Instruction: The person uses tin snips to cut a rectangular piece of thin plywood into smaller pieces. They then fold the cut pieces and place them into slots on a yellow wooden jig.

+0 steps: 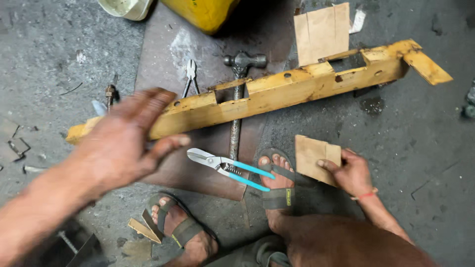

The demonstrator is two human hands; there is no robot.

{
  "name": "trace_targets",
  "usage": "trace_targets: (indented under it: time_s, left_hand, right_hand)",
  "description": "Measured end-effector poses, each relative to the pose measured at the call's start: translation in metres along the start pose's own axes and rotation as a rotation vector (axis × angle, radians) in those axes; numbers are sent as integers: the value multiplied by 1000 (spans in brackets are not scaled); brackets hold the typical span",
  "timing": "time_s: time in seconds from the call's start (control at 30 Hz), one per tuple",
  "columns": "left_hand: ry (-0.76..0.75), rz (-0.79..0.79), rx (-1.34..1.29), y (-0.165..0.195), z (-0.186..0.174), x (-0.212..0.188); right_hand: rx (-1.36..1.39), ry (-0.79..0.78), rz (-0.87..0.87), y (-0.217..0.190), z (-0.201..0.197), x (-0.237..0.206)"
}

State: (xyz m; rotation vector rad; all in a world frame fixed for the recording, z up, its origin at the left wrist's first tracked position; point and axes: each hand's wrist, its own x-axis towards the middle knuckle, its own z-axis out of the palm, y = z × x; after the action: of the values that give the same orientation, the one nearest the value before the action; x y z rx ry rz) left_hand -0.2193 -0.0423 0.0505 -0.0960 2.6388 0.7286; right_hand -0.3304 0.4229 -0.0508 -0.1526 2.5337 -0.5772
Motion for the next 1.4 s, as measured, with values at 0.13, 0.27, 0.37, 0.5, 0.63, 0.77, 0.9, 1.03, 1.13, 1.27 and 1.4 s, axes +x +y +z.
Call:
trace_targets:
  time_s: [0.13, 0.27, 0.37, 0.5, 0.63, 0.77, 0.9, 1.03, 1.13, 1.27, 1.4]
  left_hand:
    - [-39, -8, -314, 72, 50, 34]
    - [-14, -147, -1247, 112, 110, 64]
    - [80, -245, -1566, 115, 136, 59]
    - [211, -296, -1557, 97, 144, 53]
    - [226, -344, -1447, 84, 139, 53]
    - [238, -350, -1453, 84, 132, 47]
    - [443, -311, -1141, 90, 126, 44]
    - [624, -157, -784, 92, 118, 45]
    - [690, -64, -748, 95, 113, 47]
    - [833, 34, -586, 98, 113, 53]
    - [917, 90, -429, 98, 117, 60]
  right_hand:
    - [717, -139, 6, -9, -38, 4]
    - [1097, -278, -39, -53, -21, 40]
    - [1161, -409, -89, -83, 2, 57]
    - [1109, -641, -78, -100, 9, 62]
    - [961, -637, -268, -100, 15, 58]
    - [920, -565, -279, -93, 22, 57]
    - [936, -538, -363, -91, 23, 55]
    - [878, -422, -344, -100, 24, 42]
    - [833, -326, -352, -107, 21, 31]
    - [866, -288, -402, -116, 15, 23]
    - [757, -173, -503, -126, 20, 11]
